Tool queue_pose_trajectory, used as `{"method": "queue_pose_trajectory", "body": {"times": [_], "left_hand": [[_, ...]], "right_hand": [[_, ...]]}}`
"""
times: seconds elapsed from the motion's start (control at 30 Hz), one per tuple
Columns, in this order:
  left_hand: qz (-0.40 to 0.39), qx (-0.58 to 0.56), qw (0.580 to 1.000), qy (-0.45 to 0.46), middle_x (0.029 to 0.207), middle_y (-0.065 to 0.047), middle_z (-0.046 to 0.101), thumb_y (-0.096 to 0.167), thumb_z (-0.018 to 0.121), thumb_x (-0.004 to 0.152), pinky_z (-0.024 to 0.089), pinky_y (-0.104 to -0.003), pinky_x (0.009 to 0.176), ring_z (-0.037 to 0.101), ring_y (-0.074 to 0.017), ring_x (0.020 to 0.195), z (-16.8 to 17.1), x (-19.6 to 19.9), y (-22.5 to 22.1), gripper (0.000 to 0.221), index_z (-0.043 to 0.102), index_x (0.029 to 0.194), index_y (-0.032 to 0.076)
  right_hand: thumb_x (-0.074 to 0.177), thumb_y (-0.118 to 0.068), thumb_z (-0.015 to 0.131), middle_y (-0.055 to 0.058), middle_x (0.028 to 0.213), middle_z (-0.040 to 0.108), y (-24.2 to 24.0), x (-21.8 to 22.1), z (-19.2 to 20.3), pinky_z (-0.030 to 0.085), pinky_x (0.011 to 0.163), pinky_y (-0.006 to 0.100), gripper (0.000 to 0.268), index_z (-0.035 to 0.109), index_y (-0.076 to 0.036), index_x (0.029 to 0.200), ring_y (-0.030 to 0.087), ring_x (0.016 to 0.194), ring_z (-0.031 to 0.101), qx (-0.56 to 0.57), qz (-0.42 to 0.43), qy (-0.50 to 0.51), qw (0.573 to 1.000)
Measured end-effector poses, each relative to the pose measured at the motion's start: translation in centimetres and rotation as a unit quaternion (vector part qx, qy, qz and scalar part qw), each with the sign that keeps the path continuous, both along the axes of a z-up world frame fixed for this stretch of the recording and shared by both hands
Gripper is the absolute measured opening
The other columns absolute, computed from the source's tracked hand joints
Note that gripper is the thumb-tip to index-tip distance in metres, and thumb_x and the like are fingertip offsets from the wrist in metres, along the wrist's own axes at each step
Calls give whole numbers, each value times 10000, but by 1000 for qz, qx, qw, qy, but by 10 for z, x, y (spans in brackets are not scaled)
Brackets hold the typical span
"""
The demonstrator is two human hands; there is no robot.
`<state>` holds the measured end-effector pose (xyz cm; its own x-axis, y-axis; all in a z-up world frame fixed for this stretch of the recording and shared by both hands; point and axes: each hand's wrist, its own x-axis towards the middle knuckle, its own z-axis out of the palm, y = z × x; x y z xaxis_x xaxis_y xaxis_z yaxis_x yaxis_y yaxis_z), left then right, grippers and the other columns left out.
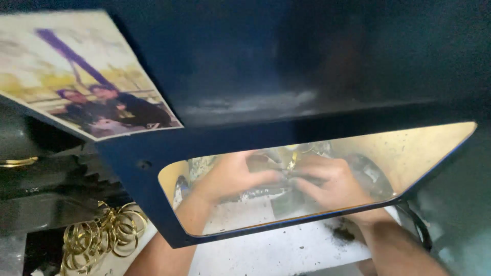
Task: Polishing metal rings using a bench-top polishing machine with a rotating wheel.
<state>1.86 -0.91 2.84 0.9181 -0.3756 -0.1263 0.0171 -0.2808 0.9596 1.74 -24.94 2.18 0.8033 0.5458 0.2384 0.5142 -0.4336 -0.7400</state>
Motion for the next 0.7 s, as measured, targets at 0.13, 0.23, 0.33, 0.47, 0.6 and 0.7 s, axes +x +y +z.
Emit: {"method": "queue_pose_trajectory", "body": {"times": [0.13,0.23,0.33,0.47,0.6,0.7], "left_hand": [[-7,-35,996,-87,1149,-136,768,338,863,776,548,-463,1010,713,-319,1122,-14,-6,-21,518,717,1208,90],[29,-61,992,-108,1103,-129,788,250,811,849,558,-443,987,731,-315,1090,-17,-7,-22,358,746,1157,81],[54,-65,991,-101,1123,-142,785,267,822,840,550,-444,999,726,-309,1112,-17,-8,-16,412,743,1191,66],[82,-18,996,-27,1114,-141,789,325,826,837,559,-406,987,742,-294,1087,-9,-10,-8,440,756,1179,58],[97,-2,995,21,1126,-124,797,329,826,830,566,-384,980,760,-251,1042,-5,-10,-8,444,761,1191,79],[105,10,993,57,1135,-111,802,332,827,825,572,-368,974,774,-219,1008,-1,-12,-11,448,765,1200,96]], "right_hand": [[855,-134,782,3,810,803,3,-3,2,625,700,337,60,832,-151,883,232,730,775,13,-36,-17,999],[890,-74,702,117,898,835,11,-8,19,622,761,446,139,832,-97,937,347,870,799,-11,-44,5,999],[872,-84,719,150,893,833,12,-11,25,624,753,476,118,821,-74,930,390,870,790,-28,-42,-5,999],[772,-217,877,137,829,789,-19,-3,-8,615,705,432,189,789,-75,859,378,840,765,-43,-136,-99,985],[770,-134,857,133,982,789,-21,5,-4,598,844,467,242,797,-94,1001,360,965,755,-19,-177,-71,981],[807,-14,759,158,964,806,-10,4,-3,602,840,476,191,817,-52,985,370,983,766,24,-166,-16,986]]}}
